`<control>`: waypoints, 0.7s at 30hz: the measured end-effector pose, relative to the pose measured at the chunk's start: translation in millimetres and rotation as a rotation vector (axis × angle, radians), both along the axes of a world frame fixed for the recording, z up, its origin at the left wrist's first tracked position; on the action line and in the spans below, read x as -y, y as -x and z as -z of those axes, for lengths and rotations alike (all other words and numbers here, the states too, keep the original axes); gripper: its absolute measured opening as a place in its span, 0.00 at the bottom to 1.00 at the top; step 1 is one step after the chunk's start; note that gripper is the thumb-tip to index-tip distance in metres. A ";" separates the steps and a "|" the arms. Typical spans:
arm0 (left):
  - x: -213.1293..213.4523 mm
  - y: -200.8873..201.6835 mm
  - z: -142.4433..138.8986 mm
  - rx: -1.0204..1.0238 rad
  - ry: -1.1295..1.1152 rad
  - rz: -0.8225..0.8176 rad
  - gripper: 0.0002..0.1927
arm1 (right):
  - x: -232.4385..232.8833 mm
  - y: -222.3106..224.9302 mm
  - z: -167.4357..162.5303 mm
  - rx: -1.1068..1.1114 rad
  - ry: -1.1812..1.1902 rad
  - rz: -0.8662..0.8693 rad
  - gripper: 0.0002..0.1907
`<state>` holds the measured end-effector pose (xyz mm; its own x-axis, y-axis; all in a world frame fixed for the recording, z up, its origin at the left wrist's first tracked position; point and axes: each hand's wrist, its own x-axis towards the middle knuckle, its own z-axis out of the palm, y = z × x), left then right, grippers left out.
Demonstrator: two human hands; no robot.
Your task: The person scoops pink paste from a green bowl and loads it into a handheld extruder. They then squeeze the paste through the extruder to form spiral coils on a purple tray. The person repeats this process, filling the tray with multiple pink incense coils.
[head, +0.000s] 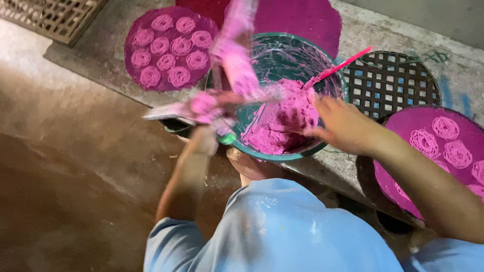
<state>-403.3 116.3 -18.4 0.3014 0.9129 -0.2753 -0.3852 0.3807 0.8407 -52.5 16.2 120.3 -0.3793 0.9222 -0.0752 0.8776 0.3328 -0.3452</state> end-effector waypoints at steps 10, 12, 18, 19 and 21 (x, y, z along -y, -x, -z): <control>112.5 -162.1 -25.9 0.333 0.115 1.005 0.34 | 86.3 12.7 -18.4 -1.843 -0.404 0.365 0.48; 115.4 -171.2 -36.3 0.143 -0.087 0.990 0.33 | 104.6 -13.7 -24.7 -1.748 -0.512 0.415 0.46; 151.8 -210.4 -46.5 -0.084 -0.478 0.921 0.27 | 170.4 -68.9 -39.1 -1.417 -0.635 0.442 0.40; 160.6 -221.8 -45.2 -0.061 -0.551 0.940 0.26 | 181.1 -76.1 -39.7 -1.352 -0.627 0.430 0.39; 178.7 -247.0 -42.1 -0.061 -0.443 0.945 0.28 | 200.8 -90.4 -39.9 -1.228 -0.672 0.331 0.37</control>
